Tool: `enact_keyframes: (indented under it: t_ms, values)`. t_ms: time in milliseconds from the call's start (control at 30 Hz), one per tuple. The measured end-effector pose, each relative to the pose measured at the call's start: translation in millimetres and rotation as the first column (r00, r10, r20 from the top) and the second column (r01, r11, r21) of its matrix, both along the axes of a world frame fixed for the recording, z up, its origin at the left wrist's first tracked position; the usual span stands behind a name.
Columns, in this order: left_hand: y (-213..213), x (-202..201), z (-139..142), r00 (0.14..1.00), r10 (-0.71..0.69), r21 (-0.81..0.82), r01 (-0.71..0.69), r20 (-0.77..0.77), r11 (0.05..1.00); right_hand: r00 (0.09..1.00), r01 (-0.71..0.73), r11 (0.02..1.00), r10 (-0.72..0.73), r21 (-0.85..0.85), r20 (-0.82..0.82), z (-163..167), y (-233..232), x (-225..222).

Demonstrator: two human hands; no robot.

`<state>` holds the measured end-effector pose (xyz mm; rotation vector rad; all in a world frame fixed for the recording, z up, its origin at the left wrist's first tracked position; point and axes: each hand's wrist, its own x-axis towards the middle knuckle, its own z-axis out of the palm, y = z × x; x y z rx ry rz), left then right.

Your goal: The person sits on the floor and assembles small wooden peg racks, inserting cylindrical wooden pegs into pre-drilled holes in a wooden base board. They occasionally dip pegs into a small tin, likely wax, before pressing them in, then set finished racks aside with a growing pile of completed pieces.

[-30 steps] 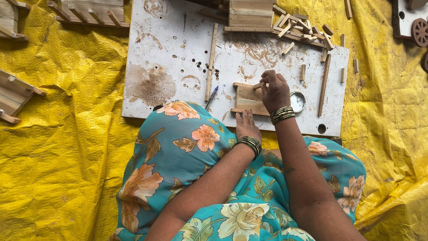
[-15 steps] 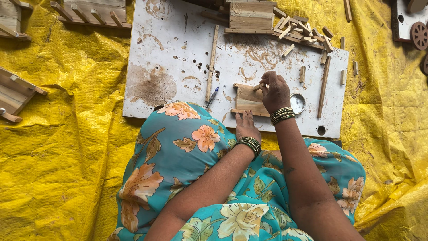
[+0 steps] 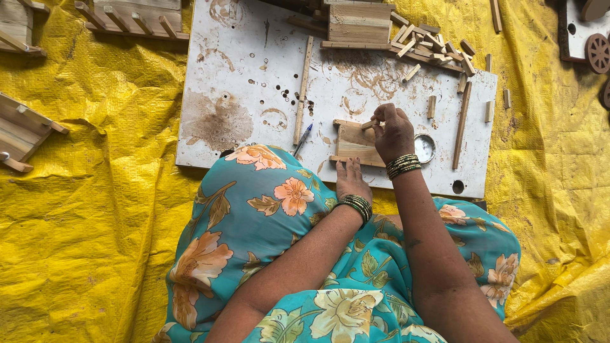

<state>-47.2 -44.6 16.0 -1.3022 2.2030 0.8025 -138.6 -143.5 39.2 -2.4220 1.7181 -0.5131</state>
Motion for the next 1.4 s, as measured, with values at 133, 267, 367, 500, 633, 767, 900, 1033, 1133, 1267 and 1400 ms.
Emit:
enact_keyframes:
  t_ms: [133, 267, 367, 500, 633, 767, 900, 1033, 1133, 1267, 1400]
  values:
    - [1, -2, -4, 1.000, -0.002, -0.004, 0.002, 0.001, 1.000, 1.000, 0.007, 1.000, -0.007, 0.009, 0.008, -1, 0, 0]
    - [1, -4, -7, 1.000, 0.008, -0.007, -0.008, 0.002, 1.000, 1.000, -0.014, 1.000, 0.014, 0.003, 0.003, 0, 0, -1]
    - [0, -4, -8, 1.000, -0.011, 0.001, 0.011, 0.004, 1.000, 1.000, -0.018, 1.000, 0.018, 0.005, 0.001, 0, -1, -2]
    - [-1, -3, -5, 1.000, 0.000, -0.012, 0.000, 0.003, 1.000, 1.000, -0.012, 1.000, 0.013, 0.011, -0.010, 0, -2, -2]
    - [-1, 0, -1, 1.000, -0.017, 0.000, 0.017, 0.003, 1.000, 1.000, -0.023, 1.000, 0.023, -0.003, -0.015, 0, -2, -3]
    - [-1, 2, 2, 0.999, -0.033, 0.009, 0.033, 0.009, 0.999, 1.000, -0.012, 1.000, 0.012, 0.015, -0.025, -2, -2, -3]
    - [-2, 5, 6, 1.000, -0.017, 0.010, 0.017, 0.003, 1.000, 1.000, -0.011, 0.999, 0.011, 0.043, 0.008, -1, -2, -3]
    - [-2, 6, 8, 0.999, -0.032, 0.026, 0.032, 0.008, 0.999, 1.000, -0.012, 0.999, 0.013, 0.043, -0.011, 1, -2, -3]
    - [-2, 5, 8, 1.000, -0.019, 0.013, 0.019, 0.002, 1.000, 1.000, -0.016, 0.999, 0.017, 0.047, -0.019, 2, -2, -3]
    - [-2, 3, 5, 1.000, -0.012, 0.008, 0.012, -0.001, 1.000, 1.000, -0.023, 0.999, 0.024, 0.037, -0.020, 3, -2, -3]
    - [-3, 3, 5, 1.000, -0.009, 0.011, 0.008, 0.002, 1.000, 0.999, -0.016, 0.999, 0.017, 0.048, -0.029, 4, -2, -1]
